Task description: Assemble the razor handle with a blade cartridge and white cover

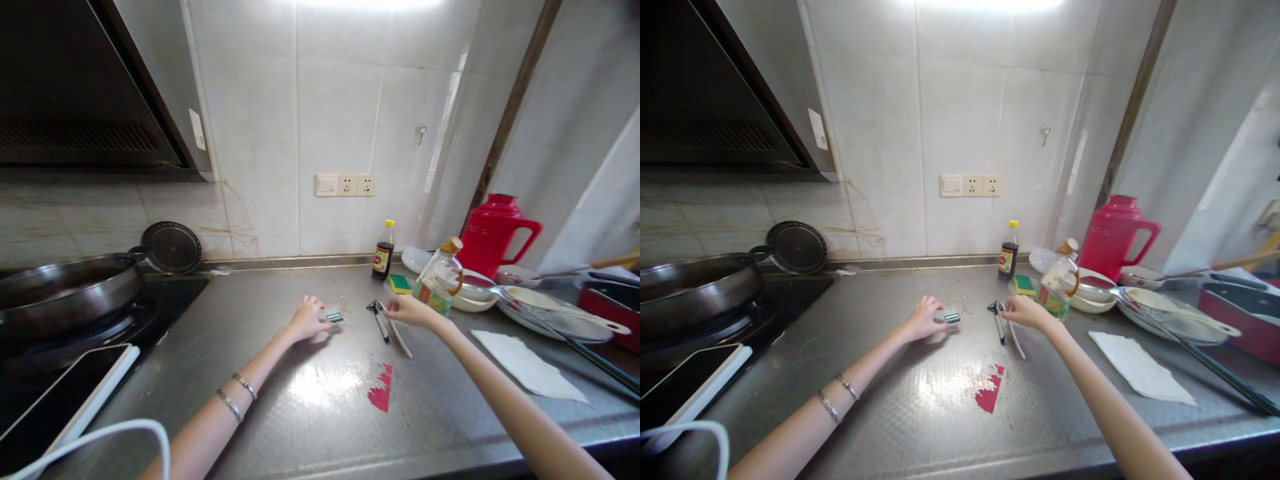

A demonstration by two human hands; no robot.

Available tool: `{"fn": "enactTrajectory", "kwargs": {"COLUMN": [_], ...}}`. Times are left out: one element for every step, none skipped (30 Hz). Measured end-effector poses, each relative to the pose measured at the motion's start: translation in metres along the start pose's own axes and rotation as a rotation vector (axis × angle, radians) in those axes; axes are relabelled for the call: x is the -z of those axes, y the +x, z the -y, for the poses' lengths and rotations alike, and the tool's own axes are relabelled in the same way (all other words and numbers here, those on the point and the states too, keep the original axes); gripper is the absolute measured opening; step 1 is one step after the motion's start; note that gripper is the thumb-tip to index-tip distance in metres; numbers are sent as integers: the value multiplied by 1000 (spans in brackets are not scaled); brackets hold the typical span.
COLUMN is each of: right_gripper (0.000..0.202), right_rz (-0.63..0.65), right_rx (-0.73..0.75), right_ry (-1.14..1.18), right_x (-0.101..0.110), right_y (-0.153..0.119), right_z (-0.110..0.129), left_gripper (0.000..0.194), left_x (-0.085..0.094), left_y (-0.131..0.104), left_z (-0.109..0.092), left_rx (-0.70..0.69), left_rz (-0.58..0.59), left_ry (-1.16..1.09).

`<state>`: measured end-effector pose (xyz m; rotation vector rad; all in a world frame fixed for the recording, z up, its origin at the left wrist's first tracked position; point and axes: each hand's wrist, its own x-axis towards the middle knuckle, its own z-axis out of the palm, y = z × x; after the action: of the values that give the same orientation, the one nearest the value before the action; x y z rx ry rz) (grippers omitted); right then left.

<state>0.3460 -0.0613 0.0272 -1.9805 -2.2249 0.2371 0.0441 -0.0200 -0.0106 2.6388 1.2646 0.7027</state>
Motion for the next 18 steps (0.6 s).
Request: {"fn": "enactTrajectory", "kwargs": {"right_gripper": [31, 37, 45, 52, 59, 64, 68, 69, 68, 66, 62, 59, 56, 55, 55, 55, 55, 55], "right_rz": [-21, -36, -47, -50, -43, -34, -23, -8, 6, 18, 25, 27, 25, 20, 16, 13, 12, 12], "right_rx": [77, 166, 249, 320, 367, 395, 415, 427, 435, 440, 442, 440, 436, 431, 427, 422, 418, 415], "right_ry": [13, 29, 43, 55, 61, 59, 56, 49, 39, 25, 10, -5, -16, -21, -19, -11, -2, 7], "right_x": [5, 9, 13, 16, 18, 20, 22, 22, 23, 23, 23, 23, 23, 22, 22, 22, 22, 22], "right_y": [-3, -6, -10, -14, -18, -22, -26, -29, -32, -35, -37, -39, -40, -40, -39, -37, -35, -31], "right_z": [7, 16, 25, 35, 44, 53, 61, 68, 74, 79, 82, 85, 86, 86, 84, 81, 76, 68], "left_gripper": [49, 48, 48, 48, 47, 48, 48, 49, 50, 50, 51, 50, 50, 50, 52, 56, 60, 63], "left_x": [2, 4, 5, 7, 8, 9, 10, 10, 11, 12, 13, 14, 15, 16, 16, 17, 18, 18], "left_y": [0, 1, 1, 1, 1, 1, 0, 0, -1, -2, -3, -4, -4, -5, -6, -7, -8, -9], "left_z": [-5, -10, -16, -22, -28, -34, -39, -45, -49, -53, -56, -58, -60, -61, -62, -62, -61, -59], "left_rx": [-39, -74, -102, -131, -161, -188, -215, -239, -261, -276, -287, -293, -294, -292, -286, -276, -263, -250], "left_rz": [-7, -13, -27, -31, -40, -47, -48, -47, -43, -38, -33, -28, -21, -12, -1, 11, 23, 33], "left_ry": [-17, -31, -43, -53, -63, -72, -80, -85, -85, -80, -71, -60, -48, -38, -32, -30, -31, -35]}}
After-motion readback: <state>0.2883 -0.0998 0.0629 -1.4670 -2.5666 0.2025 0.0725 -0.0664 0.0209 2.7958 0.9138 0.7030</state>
